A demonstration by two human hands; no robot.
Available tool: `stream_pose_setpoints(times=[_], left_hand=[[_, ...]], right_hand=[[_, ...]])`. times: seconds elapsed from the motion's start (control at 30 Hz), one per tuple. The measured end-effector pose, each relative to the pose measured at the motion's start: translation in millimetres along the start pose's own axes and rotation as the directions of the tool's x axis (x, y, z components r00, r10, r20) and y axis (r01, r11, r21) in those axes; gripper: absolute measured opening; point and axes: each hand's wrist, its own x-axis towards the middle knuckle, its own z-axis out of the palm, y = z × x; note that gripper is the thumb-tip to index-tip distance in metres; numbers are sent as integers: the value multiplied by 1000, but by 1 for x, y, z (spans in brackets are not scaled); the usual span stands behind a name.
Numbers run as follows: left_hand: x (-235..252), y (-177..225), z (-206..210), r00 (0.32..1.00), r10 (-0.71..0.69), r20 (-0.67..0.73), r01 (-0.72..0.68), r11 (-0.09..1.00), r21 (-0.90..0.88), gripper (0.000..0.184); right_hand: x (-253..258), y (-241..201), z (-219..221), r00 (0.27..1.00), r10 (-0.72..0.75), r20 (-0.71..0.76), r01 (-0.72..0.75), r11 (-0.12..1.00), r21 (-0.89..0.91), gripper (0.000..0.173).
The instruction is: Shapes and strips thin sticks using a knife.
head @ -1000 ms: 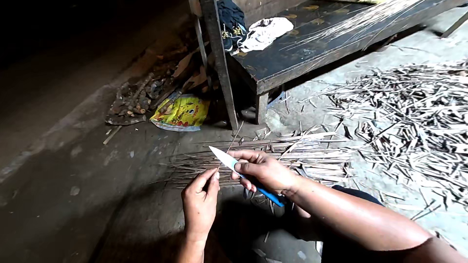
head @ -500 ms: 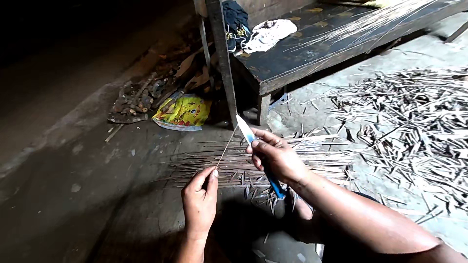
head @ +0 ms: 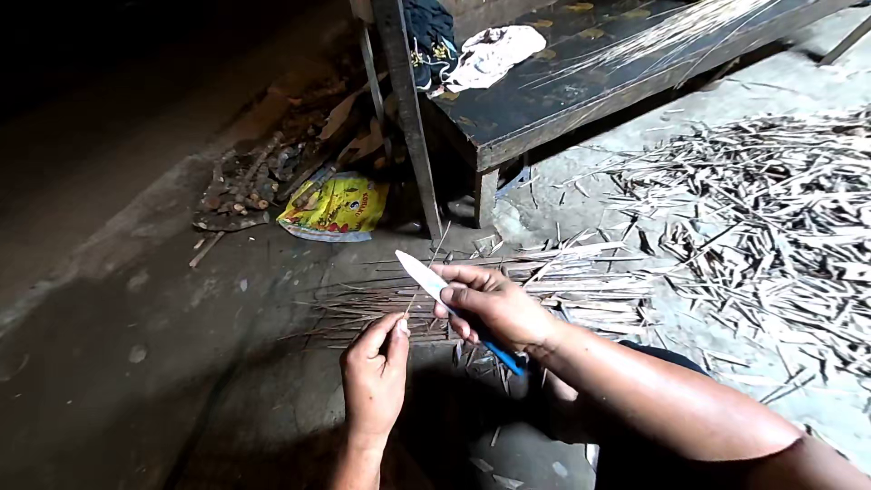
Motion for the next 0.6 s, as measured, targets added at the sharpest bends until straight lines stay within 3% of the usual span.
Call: stream_pose_setpoints(times=[0.13, 0.33, 0.53, 0.6], left_hand=[[0, 0, -1, 1000, -2, 5, 2, 1000, 6, 19], [1, 1, 0, 1000, 2, -12, -2, 1000, -2, 18], [0, -3, -2, 999, 42, -10, -41, 994, 99, 18], [0, -4, -1, 999, 51, -13, -49, 992, 114, 17]], right_hand=[[6, -15, -20, 994, -52, -94, 53, 999, 8, 43], [-5, 2, 3, 994, 72, 77, -72, 997, -4, 44], [3, -21, -17, 993, 37, -115, -32, 998, 47, 43], [2, -20, -17, 992, 41, -118, -33, 997, 67, 45]])
